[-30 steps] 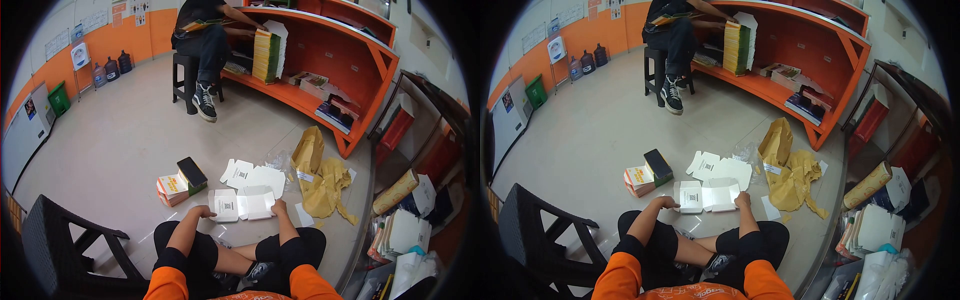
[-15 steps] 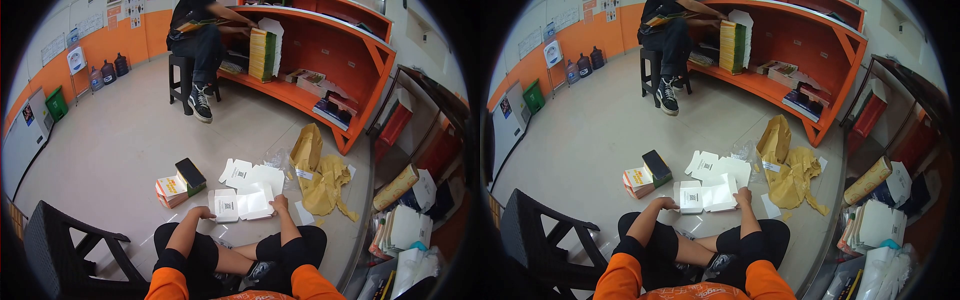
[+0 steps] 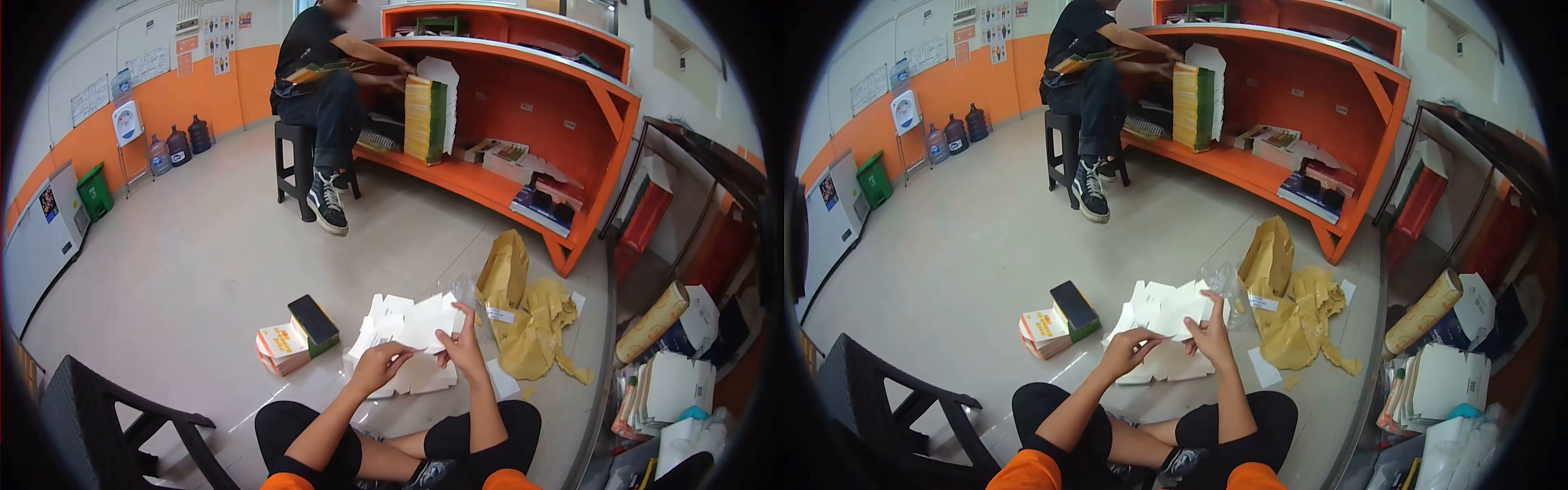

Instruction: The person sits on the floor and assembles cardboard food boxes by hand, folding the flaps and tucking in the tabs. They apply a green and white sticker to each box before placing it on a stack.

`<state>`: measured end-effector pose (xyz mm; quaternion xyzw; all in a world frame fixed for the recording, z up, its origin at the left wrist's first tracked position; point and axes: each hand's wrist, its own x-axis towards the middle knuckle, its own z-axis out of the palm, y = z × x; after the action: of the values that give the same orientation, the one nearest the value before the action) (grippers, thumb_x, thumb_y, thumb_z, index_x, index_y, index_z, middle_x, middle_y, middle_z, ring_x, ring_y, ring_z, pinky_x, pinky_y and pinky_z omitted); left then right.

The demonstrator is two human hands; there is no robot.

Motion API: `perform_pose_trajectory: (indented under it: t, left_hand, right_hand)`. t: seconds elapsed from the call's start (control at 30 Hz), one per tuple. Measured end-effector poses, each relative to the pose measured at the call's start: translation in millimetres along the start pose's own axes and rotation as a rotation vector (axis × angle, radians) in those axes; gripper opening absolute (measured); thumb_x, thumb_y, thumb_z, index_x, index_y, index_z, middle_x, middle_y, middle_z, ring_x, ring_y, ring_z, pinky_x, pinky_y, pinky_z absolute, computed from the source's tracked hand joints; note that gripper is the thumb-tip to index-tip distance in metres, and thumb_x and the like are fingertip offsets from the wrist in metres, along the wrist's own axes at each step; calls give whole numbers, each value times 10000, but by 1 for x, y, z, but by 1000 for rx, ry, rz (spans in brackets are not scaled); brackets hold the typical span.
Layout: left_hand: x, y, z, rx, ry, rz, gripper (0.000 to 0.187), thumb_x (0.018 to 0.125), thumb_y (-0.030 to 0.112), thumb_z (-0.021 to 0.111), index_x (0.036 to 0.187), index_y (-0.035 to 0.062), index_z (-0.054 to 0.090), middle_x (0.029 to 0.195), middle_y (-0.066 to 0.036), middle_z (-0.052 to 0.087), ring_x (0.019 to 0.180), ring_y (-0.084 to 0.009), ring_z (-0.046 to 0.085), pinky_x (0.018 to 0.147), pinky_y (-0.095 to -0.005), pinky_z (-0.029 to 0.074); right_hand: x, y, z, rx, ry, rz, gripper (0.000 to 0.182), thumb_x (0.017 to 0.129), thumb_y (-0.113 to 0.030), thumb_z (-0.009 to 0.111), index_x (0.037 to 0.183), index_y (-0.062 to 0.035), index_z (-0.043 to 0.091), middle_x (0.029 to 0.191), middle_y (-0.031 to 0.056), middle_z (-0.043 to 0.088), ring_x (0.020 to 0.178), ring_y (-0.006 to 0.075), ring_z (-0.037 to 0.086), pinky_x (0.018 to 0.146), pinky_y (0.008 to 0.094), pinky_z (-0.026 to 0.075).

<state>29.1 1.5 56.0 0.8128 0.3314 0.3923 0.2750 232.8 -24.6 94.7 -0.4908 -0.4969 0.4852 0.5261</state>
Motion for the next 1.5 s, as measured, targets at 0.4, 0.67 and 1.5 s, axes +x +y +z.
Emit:
perform_pose_trajectory:
  t: [0.4, 0.67, 1.5]
  left_hand:
    - [-15, -7, 2, -748, 251, -413, 250, 869, 119, 664, 1037, -59, 615, 946, -115, 654, 755, -142, 658, 685, -286, 579]
    - [-13, -2, -31, -1097, 307, -605, 190, 944, 214, 536, 1037, 55, 490, 972, -116, 609, 713, -181, 665, 639, -291, 575]
    - [-16, 7, -14, -900, 287, -374, 174, 807, 26, 712, 963, -43, 683, 931, -127, 696, 848, -151, 661, 806, -256, 520]
  right_hand:
    - [-15, -7, 57, -387, 70, -352, 504, 820, -166, 708, 1257, -48, 487, 975, 107, 596, 873, 184, 625, 726, 312, 543]
    - [-18, 4, 76, -832, 17, -748, 263, 735, -87, 713, 976, -50, 613, 999, 74, 618, 896, 264, 600, 789, 380, 491]
    - [-19, 0, 76, -319, 216, -437, 100, 836, -71, 663, 893, 6, 634, 1015, 86, 602, 871, 173, 656, 640, 283, 600]
